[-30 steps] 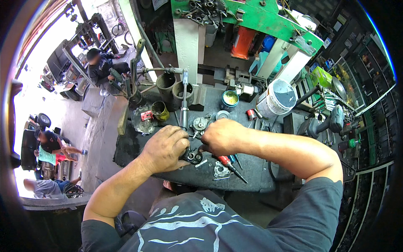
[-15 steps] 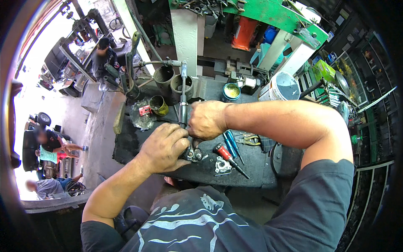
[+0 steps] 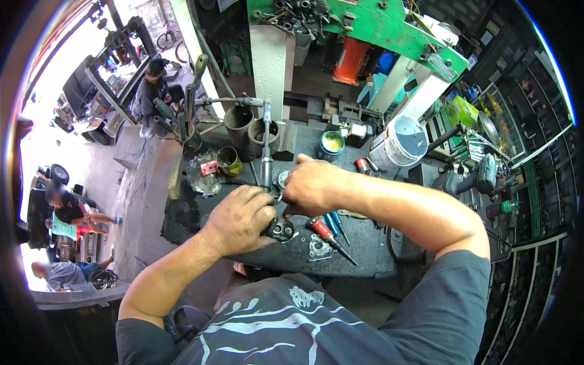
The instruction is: The person disassembles a small electric motor on a workbench, using a screwdriver and pliers to remove components. They then move to the floor and use a welding tool to create sparks on a metal part.
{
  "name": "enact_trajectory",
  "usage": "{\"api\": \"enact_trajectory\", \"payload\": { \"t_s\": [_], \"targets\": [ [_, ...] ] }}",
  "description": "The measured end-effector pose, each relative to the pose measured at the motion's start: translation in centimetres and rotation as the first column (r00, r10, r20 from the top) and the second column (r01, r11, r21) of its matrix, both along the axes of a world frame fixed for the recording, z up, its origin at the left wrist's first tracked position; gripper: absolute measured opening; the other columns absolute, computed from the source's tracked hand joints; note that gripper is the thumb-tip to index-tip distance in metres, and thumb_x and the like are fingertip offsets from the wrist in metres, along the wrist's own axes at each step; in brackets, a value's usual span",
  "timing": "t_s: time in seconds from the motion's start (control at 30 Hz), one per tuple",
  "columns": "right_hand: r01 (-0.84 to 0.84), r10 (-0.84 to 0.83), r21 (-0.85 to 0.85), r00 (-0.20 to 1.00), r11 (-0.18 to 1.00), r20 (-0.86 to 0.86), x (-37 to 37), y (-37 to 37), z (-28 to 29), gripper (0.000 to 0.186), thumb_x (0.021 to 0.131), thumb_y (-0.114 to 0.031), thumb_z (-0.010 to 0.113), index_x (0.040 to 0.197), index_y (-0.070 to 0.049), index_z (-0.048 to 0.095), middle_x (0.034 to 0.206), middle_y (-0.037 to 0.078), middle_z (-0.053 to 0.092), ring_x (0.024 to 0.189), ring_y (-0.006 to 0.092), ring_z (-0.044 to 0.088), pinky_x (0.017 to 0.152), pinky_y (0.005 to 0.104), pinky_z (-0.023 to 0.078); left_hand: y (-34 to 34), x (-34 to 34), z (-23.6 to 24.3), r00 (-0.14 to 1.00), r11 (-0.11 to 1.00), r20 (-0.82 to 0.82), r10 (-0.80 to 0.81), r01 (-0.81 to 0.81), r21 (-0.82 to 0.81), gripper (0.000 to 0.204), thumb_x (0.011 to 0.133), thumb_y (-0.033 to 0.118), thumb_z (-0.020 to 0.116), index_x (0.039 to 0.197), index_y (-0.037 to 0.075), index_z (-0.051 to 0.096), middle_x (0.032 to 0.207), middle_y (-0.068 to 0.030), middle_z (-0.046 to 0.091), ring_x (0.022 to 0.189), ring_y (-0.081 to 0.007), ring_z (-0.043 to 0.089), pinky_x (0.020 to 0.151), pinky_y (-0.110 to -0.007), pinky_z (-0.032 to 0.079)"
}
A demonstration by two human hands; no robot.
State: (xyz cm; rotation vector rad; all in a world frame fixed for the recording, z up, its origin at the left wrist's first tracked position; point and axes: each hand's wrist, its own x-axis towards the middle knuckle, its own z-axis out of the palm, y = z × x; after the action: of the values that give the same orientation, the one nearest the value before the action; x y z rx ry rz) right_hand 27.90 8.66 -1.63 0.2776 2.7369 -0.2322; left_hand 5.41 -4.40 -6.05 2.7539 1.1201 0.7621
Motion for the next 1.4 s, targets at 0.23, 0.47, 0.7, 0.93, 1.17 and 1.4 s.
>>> {"api": "enact_trajectory", "payload": {
  "t_s": [0.23,0.47,0.7,0.93,1.17,1.4],
  "targets": [
    [-0.172,0.155,0.068,0.967,0.983,0.204,-3.4,1.0,-0.4,0.044,0.102,-0.055,0.07,0.099,-0.012,0.083,0.104,0.013,0.082,0.113,0.034,0.078,0.116,0.0579,0.046,-0.4,0.2,-0.2,1.0,1.0,0.016,0.018,-0.018,0.012,0.071,0.059,0.034,0.099,0.116,0.008,0.065,0.128,-0.0147,0.069,0.124,-0.0377,0.066,0.108,-0.053,0.053],
    [-0.067,0.073,0.091,0.995,0.994,-0.071,1.1,-0.3,-2.4,0.044,0.099,-0.052,0.071,0.087,-0.01,0.074,0.078,0.012,0.077,0.075,0.0373,0.078,0.068,0.0524,0.062,-0.5,0.2,-0.1,1.0,1.0,-0.013,0.017,-0.017,-0.007,0.071,0.059,0.033,0.099,0.117,0.01,0.065,0.128,-0.0134,0.069,0.125,-0.0372,0.065,0.107,-0.053,0.053],
    [0.341,-0.34,0.038,0.94,0.939,-0.039,2.0,-5.4,-0.3,0.05,0.1,-0.055,0.074,0.086,-0.008,0.078,0.079,0.015,0.077,0.083,0.0356,0.08,0.085,0.0518,0.058,-0.5,0.2,-0.3,1.0,1.0,0.021,0.007,-0.007,-0.008,0.068,0.059,0.032,0.099,0.114,0.009,0.065,0.128,-0.0133,0.07,0.124,-0.0373,0.066,0.107,-0.053,0.053],
    [-0.07,0.074,0.093,0.997,0.993,-0.038,-0.7,-0.2,-0.1,0.032,0.096,-0.045,0.077,0.088,-0.014,0.082,0.088,0.011,0.079,0.094,0.0337,0.076,0.105,0.0506,0.048,-0.1,-0.1,-0.2,1.0,0.999,0.027,-0.016,0.016,0.028,0.071,0.062,0.033,0.098,0.12,0.01,0.065,0.128,-0.0133,0.068,0.125,-0.0349,0.065,0.111,-0.051,0.052],
    [-0.182,0.179,0.006,0.971,0.983,0.157,-3.0,1.5,-1.0,0.044,0.104,-0.052,0.068,0.094,-0.012,0.082,0.104,0.01,0.082,0.113,0.0316,0.076,0.11,0.0545,0.046,-0.8,-0.2,-1.0,0.993,0.996,0.088,0.073,-0.076,0.04,0.081,0.062,0.037,0.1,0.126,0.009,0.061,0.137,-0.0165,0.064,0.128,-0.0392,0.064,0.111,-0.052,0.052],
    [-0.268,0.281,0.126,0.955,0.955,-0.097,-1.0,1.7,-2.5,0.054,0.098,-0.061,0.071,0.087,-0.009,0.078,0.079,0.013,0.077,0.079,0.0384,0.08,0.072,0.0514,0.065,-1.4,0.3,-0.2,0.987,0.987,-0.001,0.159,-0.159,-0.024,0.088,0.058,0.042,0.101,0.132,0.008,0.067,0.138,-0.0158,0.065,0.13,-0.0398,0.063,0.109,-0.051,0.052]
  ]
}}
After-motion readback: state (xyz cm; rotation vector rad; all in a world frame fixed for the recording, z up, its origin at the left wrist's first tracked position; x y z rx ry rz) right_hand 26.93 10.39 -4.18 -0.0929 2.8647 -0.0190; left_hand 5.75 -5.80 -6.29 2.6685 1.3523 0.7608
